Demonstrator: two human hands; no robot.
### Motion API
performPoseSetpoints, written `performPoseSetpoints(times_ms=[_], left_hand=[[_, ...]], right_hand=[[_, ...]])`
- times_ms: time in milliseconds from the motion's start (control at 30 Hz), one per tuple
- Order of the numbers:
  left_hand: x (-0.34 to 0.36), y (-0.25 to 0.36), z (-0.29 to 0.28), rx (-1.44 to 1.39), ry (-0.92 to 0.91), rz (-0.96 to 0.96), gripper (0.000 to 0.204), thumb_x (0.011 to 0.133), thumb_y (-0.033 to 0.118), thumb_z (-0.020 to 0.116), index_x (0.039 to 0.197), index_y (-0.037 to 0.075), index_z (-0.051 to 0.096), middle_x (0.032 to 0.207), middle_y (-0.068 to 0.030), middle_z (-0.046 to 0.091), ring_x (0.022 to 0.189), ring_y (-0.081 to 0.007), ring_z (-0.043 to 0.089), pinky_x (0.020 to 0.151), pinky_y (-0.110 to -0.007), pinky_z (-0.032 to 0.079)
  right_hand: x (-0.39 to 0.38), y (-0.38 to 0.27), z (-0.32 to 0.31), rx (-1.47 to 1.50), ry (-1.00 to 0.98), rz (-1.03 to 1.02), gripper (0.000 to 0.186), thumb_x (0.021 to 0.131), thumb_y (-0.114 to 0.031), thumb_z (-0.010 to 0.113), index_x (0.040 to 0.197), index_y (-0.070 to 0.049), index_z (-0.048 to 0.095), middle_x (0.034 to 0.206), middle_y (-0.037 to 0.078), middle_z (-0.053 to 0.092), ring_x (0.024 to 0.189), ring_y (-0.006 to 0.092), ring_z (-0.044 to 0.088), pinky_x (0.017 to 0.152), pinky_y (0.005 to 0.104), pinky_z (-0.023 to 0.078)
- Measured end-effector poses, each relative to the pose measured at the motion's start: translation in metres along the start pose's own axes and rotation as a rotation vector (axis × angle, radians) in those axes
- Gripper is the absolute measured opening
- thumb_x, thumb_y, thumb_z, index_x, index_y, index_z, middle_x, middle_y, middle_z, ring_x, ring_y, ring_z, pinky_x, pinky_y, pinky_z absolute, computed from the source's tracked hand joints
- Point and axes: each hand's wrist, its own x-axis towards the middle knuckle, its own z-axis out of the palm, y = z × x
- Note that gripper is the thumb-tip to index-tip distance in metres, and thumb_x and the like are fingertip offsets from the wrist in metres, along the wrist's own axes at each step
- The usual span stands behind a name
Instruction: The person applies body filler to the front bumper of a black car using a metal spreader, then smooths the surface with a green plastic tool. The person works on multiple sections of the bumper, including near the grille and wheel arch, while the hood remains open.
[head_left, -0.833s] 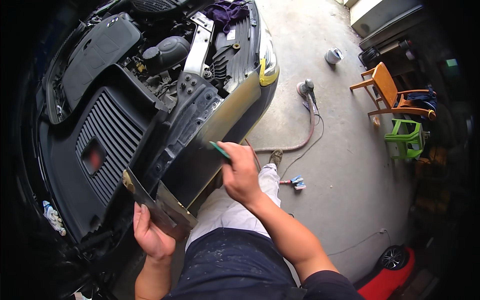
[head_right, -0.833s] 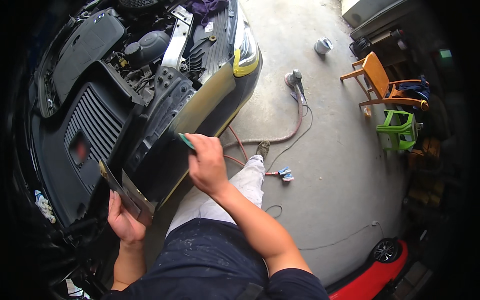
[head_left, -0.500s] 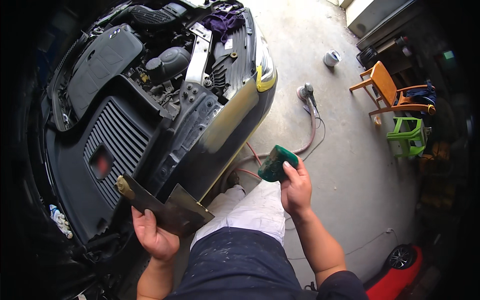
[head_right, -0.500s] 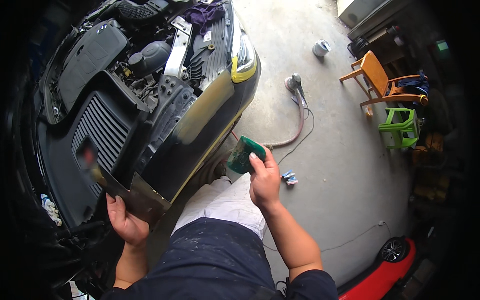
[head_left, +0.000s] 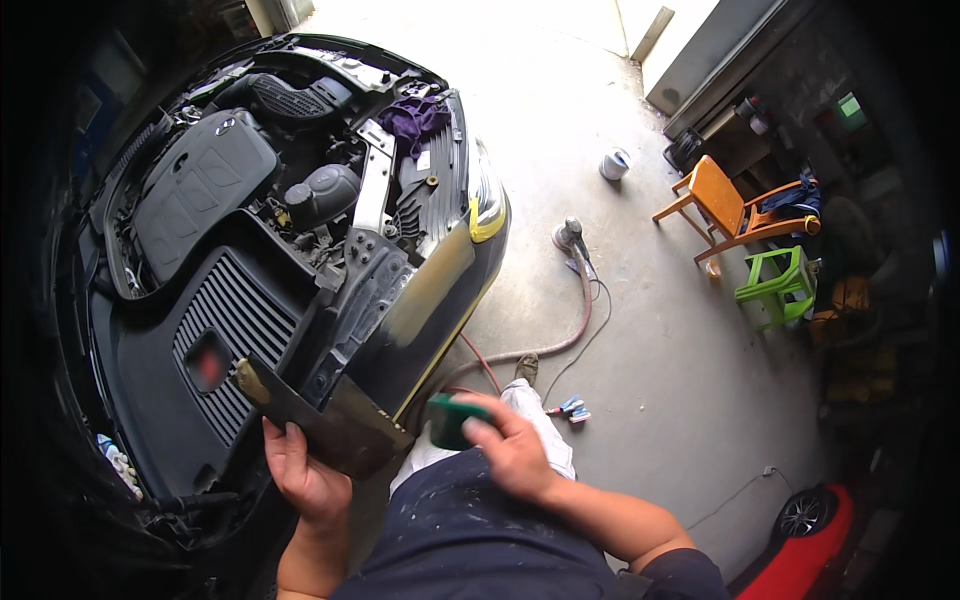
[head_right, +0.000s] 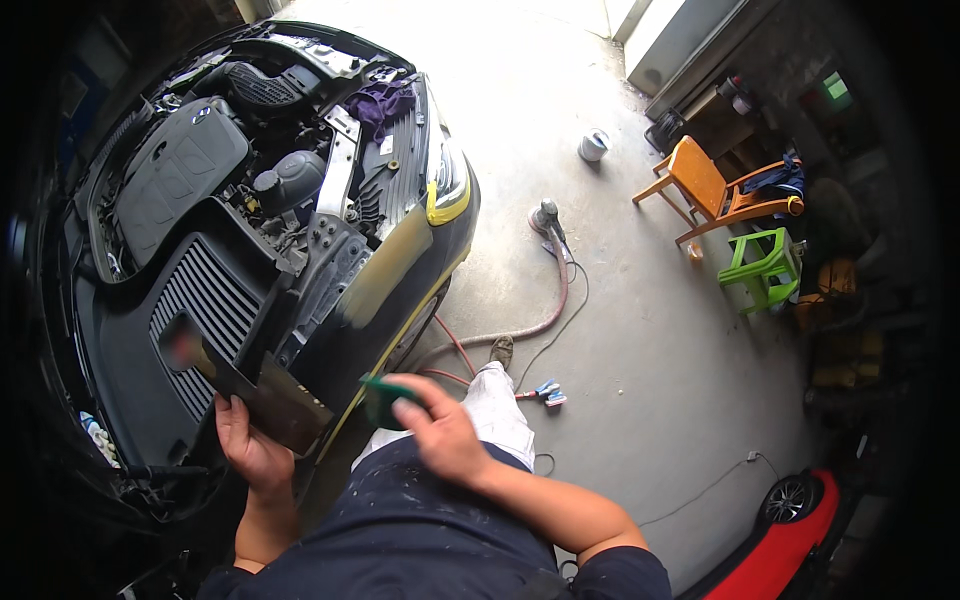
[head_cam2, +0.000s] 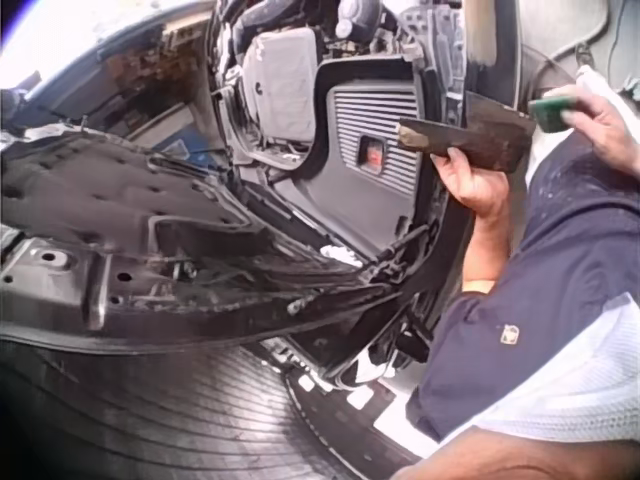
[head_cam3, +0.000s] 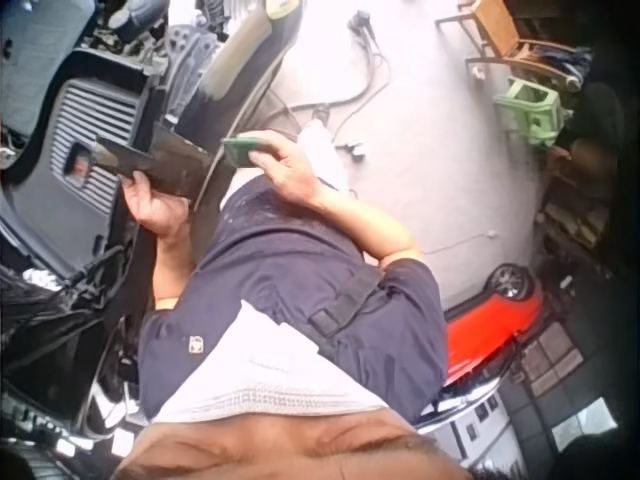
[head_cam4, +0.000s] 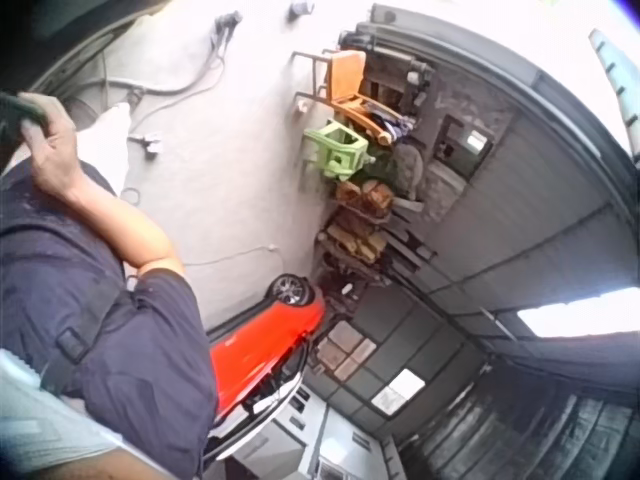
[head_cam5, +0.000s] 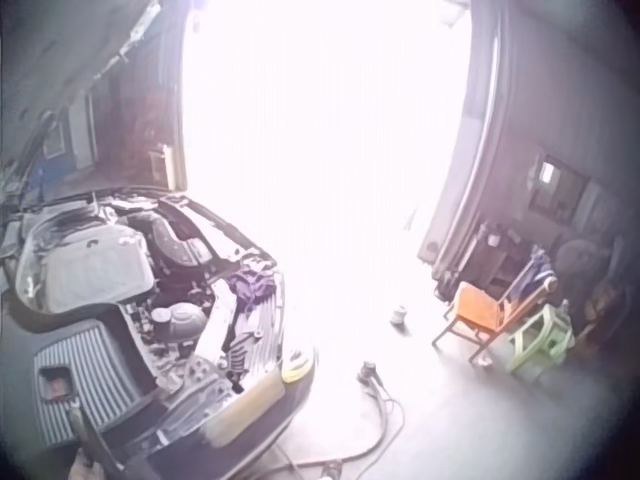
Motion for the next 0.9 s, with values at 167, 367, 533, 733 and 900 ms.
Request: performPoseSetpoints(times_ms=[167,367,533,733,900], left_hand=[[0.005,0.009,-0.003,0.151,-0.164,0.080,0.030,0.101,0.004,0.047,0.131,0.000,0.051,0.125,-0.0120,0.062,0.113,-0.0211,0.061,0.102,-0.035,0.046],[0.006,0.022,0.012,0.387,-0.155,0.049,0.033,0.099,0.002,0.049,0.132,-0.003,0.049,0.120,-0.0113,0.063,0.109,-0.0176,0.061,0.100,-0.032,0.046],[0.003,0.031,0.029,0.647,-0.325,0.066,0.029,0.096,-0.001,0.051,0.125,-0.005,0.053,0.114,-0.0095,0.065,0.103,-0.0141,0.060,0.096,-0.028,0.045],[0.006,0.036,0.062,0.848,-0.505,0.092,0.021,0.092,-0.004,0.057,0.113,-0.004,0.058,0.098,-0.0115,0.071,0.089,-0.0148,0.067,0.081,-0.027,0.051],[0.002,0.032,0.083,0.845,-0.619,0.055,0.023,0.091,-0.004,0.061,0.114,-0.004,0.057,0.096,-0.0156,0.073,0.084,-0.0201,0.072,0.076,-0.029,0.054]], right_hand=[[0.023,-0.007,-0.054,0.589,0.343,0.109,0.022,0.103,-0.010,0.047,0.123,-0.002,0.054,0.111,0.010,0.066,0.100,0.0190,0.066,0.091,0.0365,0.054],[0.034,-0.041,-0.082,0.553,0.350,0.017,0.030,0.098,-0.001,0.050,0.128,-0.003,0.049,0.114,0.012,0.064,0.102,0.0229,0.066,0.091,0.0416,0.056],[0.042,-0.065,-0.072,0.478,0.312,-0.082,0.031,0.096,0.003,0.054,0.126,-0.002,0.051,0.112,0.010,0.065,0.100,0.0192,0.065,0.089,0.0350,0.054],[0.039,-0.093,-0.061,-0.510,0.145,-0.830,0.033,0.085,0.012,0.062,0.116,0.001,0.058,0.103,0.016,0.067,0.090,0.0250,0.066,0.080,0.0346,0.053],[0.026,-0.117,-0.040,-0.886,-0.023,-1.158,0.027,0.079,-0.006,0.071,0.105,-0.007,0.074,0.107,0.008,0.070,0.091,0.0235,0.065,0.075,0.0358,0.054]])
